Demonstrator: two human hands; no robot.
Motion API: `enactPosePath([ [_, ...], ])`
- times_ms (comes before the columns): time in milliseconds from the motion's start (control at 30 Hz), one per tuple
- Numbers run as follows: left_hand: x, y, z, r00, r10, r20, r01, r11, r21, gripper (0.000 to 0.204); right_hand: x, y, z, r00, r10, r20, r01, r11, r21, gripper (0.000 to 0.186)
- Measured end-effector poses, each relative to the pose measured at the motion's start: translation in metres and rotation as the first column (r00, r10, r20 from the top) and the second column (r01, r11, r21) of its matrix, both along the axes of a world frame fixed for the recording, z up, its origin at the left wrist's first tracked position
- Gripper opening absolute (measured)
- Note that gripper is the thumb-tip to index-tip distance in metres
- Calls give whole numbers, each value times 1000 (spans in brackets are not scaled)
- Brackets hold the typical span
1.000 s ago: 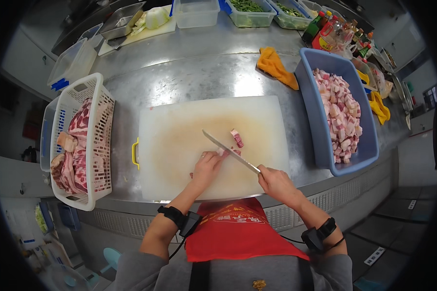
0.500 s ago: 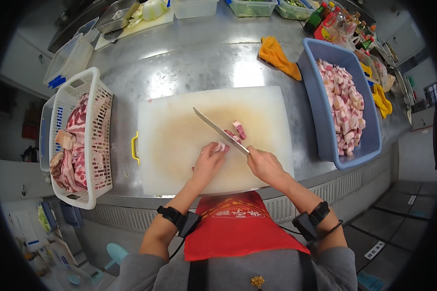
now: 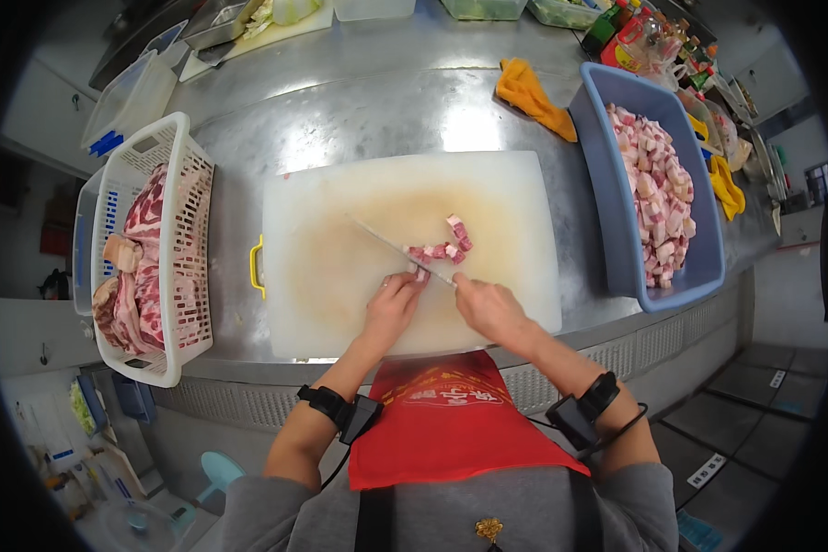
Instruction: Cutting raw pork belly into small cubes on a plastic cutting board using a meat cleaver in a kitchen environment.
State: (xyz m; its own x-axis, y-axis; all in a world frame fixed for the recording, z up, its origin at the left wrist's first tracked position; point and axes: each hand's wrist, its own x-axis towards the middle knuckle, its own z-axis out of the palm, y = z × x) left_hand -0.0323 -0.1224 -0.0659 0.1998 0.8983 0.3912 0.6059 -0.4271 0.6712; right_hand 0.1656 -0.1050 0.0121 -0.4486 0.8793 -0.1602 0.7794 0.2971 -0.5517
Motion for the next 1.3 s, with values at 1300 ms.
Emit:
enactPosePath([
  [1300,-29,-42,-6,991,132,11,-131,990,-46,24,1,-26,43,988,154,-31,-156,985,-77,10],
])
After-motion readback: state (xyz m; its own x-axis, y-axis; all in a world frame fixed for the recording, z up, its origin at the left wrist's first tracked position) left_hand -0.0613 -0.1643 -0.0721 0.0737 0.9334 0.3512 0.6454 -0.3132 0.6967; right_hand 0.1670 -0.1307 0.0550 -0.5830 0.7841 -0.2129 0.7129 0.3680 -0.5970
